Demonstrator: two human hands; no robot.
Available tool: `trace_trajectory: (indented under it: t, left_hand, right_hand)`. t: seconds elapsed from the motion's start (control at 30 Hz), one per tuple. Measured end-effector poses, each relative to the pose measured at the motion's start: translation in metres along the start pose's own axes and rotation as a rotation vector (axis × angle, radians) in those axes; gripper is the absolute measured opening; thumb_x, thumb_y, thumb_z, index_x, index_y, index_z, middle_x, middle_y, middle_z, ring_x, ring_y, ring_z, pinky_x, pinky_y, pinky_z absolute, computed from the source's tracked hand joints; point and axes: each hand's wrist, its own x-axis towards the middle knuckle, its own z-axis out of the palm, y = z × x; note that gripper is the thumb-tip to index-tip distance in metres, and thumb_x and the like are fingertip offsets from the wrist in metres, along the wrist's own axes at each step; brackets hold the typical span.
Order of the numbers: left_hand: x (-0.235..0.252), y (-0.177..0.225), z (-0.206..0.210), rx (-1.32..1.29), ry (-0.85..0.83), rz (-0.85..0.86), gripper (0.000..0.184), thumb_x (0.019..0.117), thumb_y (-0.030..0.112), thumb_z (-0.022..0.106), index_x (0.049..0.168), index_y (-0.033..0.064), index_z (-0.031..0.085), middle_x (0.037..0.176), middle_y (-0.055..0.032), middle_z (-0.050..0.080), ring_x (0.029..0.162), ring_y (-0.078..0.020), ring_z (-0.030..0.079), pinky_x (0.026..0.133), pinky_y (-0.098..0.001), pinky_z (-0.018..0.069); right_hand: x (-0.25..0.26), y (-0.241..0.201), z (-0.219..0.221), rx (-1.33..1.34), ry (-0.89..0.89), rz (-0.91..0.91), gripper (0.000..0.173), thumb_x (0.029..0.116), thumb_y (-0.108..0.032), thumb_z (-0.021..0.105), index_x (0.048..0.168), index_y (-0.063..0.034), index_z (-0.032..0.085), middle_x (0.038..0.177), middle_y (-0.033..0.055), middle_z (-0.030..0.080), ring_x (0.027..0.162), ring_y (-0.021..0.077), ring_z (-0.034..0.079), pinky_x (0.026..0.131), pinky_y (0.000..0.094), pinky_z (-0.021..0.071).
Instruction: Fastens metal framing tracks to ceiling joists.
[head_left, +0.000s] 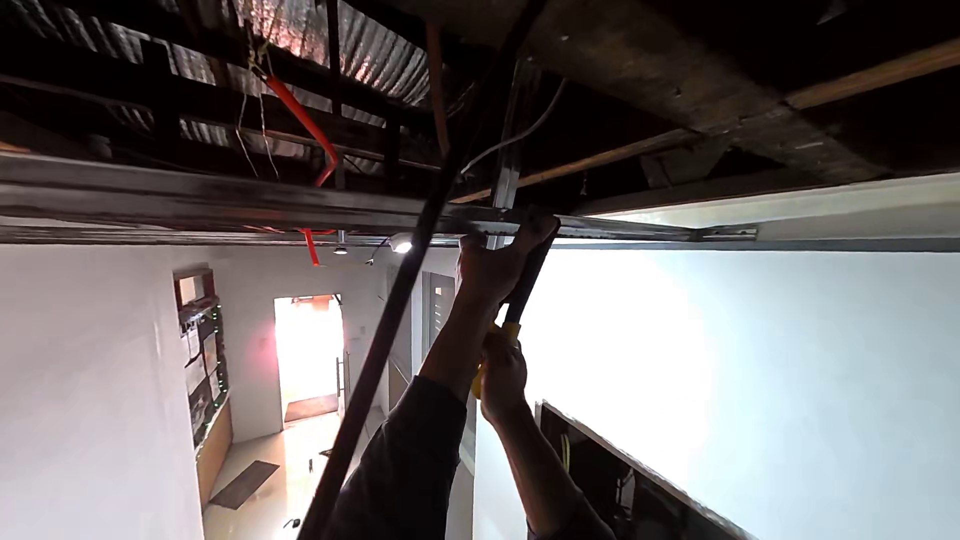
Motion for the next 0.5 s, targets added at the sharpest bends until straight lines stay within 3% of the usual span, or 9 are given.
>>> trace_trajectory:
  t: [0.07, 0.13, 0.17, 0.2, 0.23, 0.3, 0.4, 0.5]
  left_hand:
    - [-0.002, 0.001, -0.002, 0.019, 0.01, -0.003, 0.096, 0.0679, 0.072, 0.084, 0.135, 0.0087, 0.055, 0.108, -0.0183, 0.069, 0.096, -0.0305, 0.07, 0.083, -0.0542, 0.0583]
    - [-0.006, 0.004, -0.003, 0.004, -0.012, -0.023, 0.092, 0.0725, 0.068, 0.083, 0.135, 0.0078, 0.053, 0.108, -0.0187, 0.068, 0.094, -0.0295, 0.07, 0.081, -0.0519, 0.0588]
    - [-0.007, 0.005, -0.004, -0.007, -0.03, -0.042, 0.09, 0.0738, 0.066, 0.083, 0.135, 0.0086, 0.053, 0.104, -0.018, 0.069, 0.087, -0.0278, 0.071, 0.076, -0.0489, 0.0607]
    - [-0.006, 0.006, -0.005, -0.026, -0.049, -0.065, 0.087, 0.0751, 0.065, 0.083, 0.135, 0.0099, 0.052, 0.096, -0.0169, 0.07, 0.073, -0.0252, 0.072, 0.063, -0.0434, 0.0623]
    - [-0.006, 0.007, -0.005, -0.057, -0.069, -0.089, 0.084, 0.0776, 0.063, 0.083, 0.135, 0.0112, 0.05, 0.089, -0.0162, 0.068, 0.061, -0.0233, 0.068, 0.053, -0.039, 0.0601]
    - [-0.006, 0.008, -0.003, -0.104, -0.084, -0.108, 0.08, 0.0786, 0.06, 0.083, 0.135, 0.0126, 0.05, 0.084, -0.0161, 0.067, 0.052, -0.0227, 0.065, 0.046, -0.0368, 0.0576]
    - [-0.009, 0.005, -0.002, -0.13, -0.081, -0.081, 0.08, 0.0794, 0.058, 0.083, 0.137, 0.0144, 0.049, 0.086, -0.0159, 0.067, 0.056, -0.0232, 0.066, 0.048, -0.0376, 0.0579]
    - [-0.008, 0.004, -0.002, -0.138, -0.069, -0.033, 0.088, 0.0752, 0.058, 0.087, 0.139, 0.0119, 0.048, 0.097, -0.0179, 0.07, 0.073, -0.0264, 0.072, 0.061, -0.0436, 0.0622]
  right_hand:
    - [0.002, 0.004, 0.002, -0.021, -0.029, -0.009, 0.014, 0.0956, -0.02, 0.054, 0.089, -0.0109, 0.062, 0.065, -0.0028, 0.058, 0.056, 0.0062, 0.056, 0.054, 0.0258, 0.0495]
    - [-0.003, -0.011, -0.012, -0.143, -0.118, 0.089, 0.021, 0.0992, -0.025, 0.053, 0.095, -0.0076, 0.065, 0.069, 0.0036, 0.062, 0.059, 0.0133, 0.06, 0.054, 0.0301, 0.0514]
    - [-0.008, -0.028, -0.025, -0.19, -0.208, 0.165, 0.026, 0.1034, -0.025, 0.051, 0.108, -0.0044, 0.065, 0.083, 0.0093, 0.068, 0.071, 0.0196, 0.067, 0.061, 0.0351, 0.0576]
    - [-0.014, -0.05, -0.04, -0.2, -0.289, 0.238, 0.033, 0.1062, -0.025, 0.049, 0.127, -0.0035, 0.062, 0.104, 0.0129, 0.072, 0.091, 0.0252, 0.073, 0.074, 0.0407, 0.0629]
    - [-0.019, -0.07, -0.055, -0.173, -0.329, 0.264, 0.039, 0.1058, -0.024, 0.047, 0.137, -0.004, 0.057, 0.122, 0.0135, 0.071, 0.107, 0.0279, 0.072, 0.084, 0.0446, 0.0628]
    - [-0.021, -0.091, -0.07, -0.076, -0.301, 0.257, 0.044, 0.1, -0.021, 0.049, 0.14, -0.0043, 0.054, 0.136, 0.0136, 0.065, 0.12, 0.0306, 0.067, 0.094, 0.0495, 0.0602]
    - [-0.017, -0.059, -0.053, -0.002, -0.238, 0.297, 0.037, 0.1011, -0.02, 0.051, 0.135, -0.0042, 0.057, 0.125, 0.0139, 0.068, 0.11, 0.0284, 0.069, 0.089, 0.0481, 0.06]
    - [-0.011, -0.018, -0.023, 0.086, -0.162, 0.232, 0.025, 0.0983, -0.018, 0.052, 0.115, -0.0035, 0.063, 0.094, 0.01, 0.068, 0.081, 0.0205, 0.068, 0.073, 0.0382, 0.0596]
